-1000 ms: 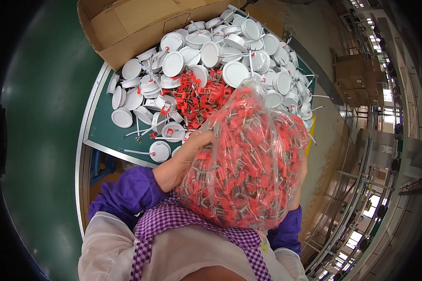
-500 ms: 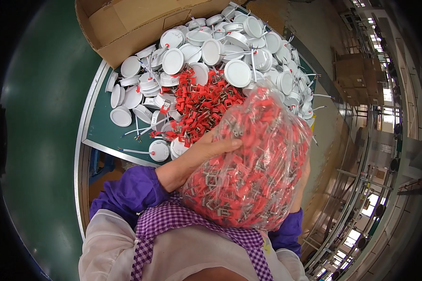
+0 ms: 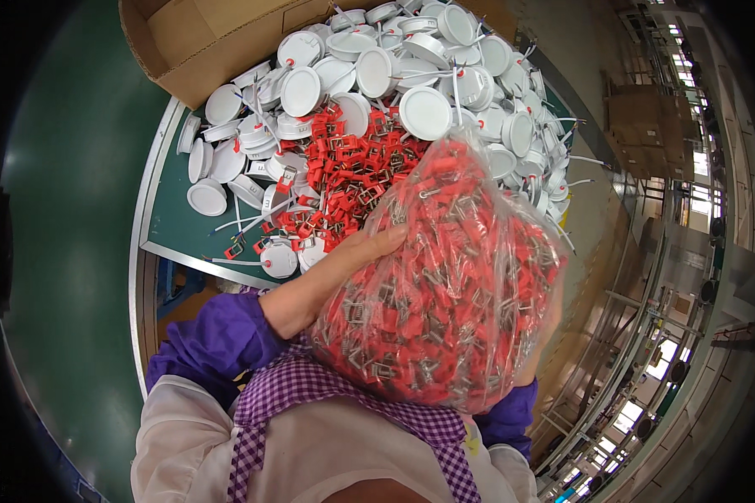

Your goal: Assembling electronic lighting components and packing them into boxes.

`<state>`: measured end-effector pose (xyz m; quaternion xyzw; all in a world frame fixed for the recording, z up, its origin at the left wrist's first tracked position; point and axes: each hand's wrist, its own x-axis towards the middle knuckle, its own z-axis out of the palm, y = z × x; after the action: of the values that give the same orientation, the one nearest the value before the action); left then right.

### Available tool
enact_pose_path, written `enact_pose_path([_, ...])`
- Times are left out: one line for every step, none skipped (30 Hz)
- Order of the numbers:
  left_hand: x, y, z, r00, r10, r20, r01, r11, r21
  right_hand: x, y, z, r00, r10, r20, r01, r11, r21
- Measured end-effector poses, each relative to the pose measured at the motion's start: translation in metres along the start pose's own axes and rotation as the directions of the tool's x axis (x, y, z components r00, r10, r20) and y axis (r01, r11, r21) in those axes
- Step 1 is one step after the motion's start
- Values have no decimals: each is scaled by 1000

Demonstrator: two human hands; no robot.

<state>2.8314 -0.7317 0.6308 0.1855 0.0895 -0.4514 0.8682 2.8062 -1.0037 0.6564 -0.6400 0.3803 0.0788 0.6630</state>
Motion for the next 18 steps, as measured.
enact_pose_path([2, 2, -4, 999, 16, 33, -17, 999, 50, -2, 0, 2, 1000, -2, -3, 2, 1000, 4])
enact_pose_path([3, 1, -8, 997, 29, 67, -36, 995, 98, -4, 0, 4, 1000, -4, -7, 4, 1000, 7])
enact_pose_path([4, -5, -12, 997, 41, 58, -48, 991, 128, -6, -1, 6, 1000, -8, -13, 8, 1000, 9])
enact_pose_path([3, -5, -11, 997, 45, 58, -52, 991, 126, -7, -2, 7, 1000, -14, -17, 14, 1000, 10])
enact_pose_path([2, -4, -9, 998, 40, 45, -48, 981, 186, -8, -4, 8, 1000, -20, -22, 21, 1000, 10])
enact_pose_path([2, -3, -9, 999, 35, 31, -42, 969, 245, -8, -5, 8, 999, -27, -29, 27, 1000, 10])
enact_pose_path([4, -4, -13, 999, 36, 33, -43, 969, 243, -9, -7, 7, 999, -32, -36, 33, 999, 10])
enact_pose_path([8, -5, -20, 1000, -15, 21, 12, 992, 125, -10, -8, 6, 998, -38, -43, 38, 999, 11])
enact_pose_path([10, -8, -22, 996, -87, 28, 87, 996, 4, -15, -8, 5, 996, -43, -74, 44, 999, 16])
enact_pose_path([10, -6, -18, 995, -93, 28, 92, 996, 5, -17, -7, 3, 995, -45, -84, 47, 999, 22])
enact_pose_path([6, -2, -10, 996, -49, 69, 62, 979, -197, -19, -6, 1, 994, -47, -95, 50, 998, 28])
enact_pose_path([5, -1, -6, 995, 2, 99, 37, 920, -391, -21, -4, -2, 993, -49, -105, 53, 998, 34])
enact_pose_path([8, -1, -13, 979, -16, 202, 109, 880, -462, -24, -6, -2, 991, -53, -120, 58, 998, 38])
enact_pose_path([10, -2, -14, 978, -23, 206, 118, 880, -461, -26, -7, -3, 989, -57, -134, 63, 997, 42])
enact_pose_path([12, -4, -15, 980, -74, 186, 138, 925, -355, -28, -8, -4, 987, -60, -148, 68, 997, 46])
enact_pose_path([14, -3, -16, 980, -119, 159, 156, 957, -243, -30, -7, -5, 985, -64, -158, 73, 996, 50])
enact_pose_path([12, 3, -13, 979, -121, 163, 148, 975, -165, -31, -7, -5, 984, -67, -167, 77, 995, 55])
enact_pose_path([14, 0, -15, 979, -125, 164, 152, 975, -164, -32, -6, -5, 982, -71, -177, 82, 995, 58])
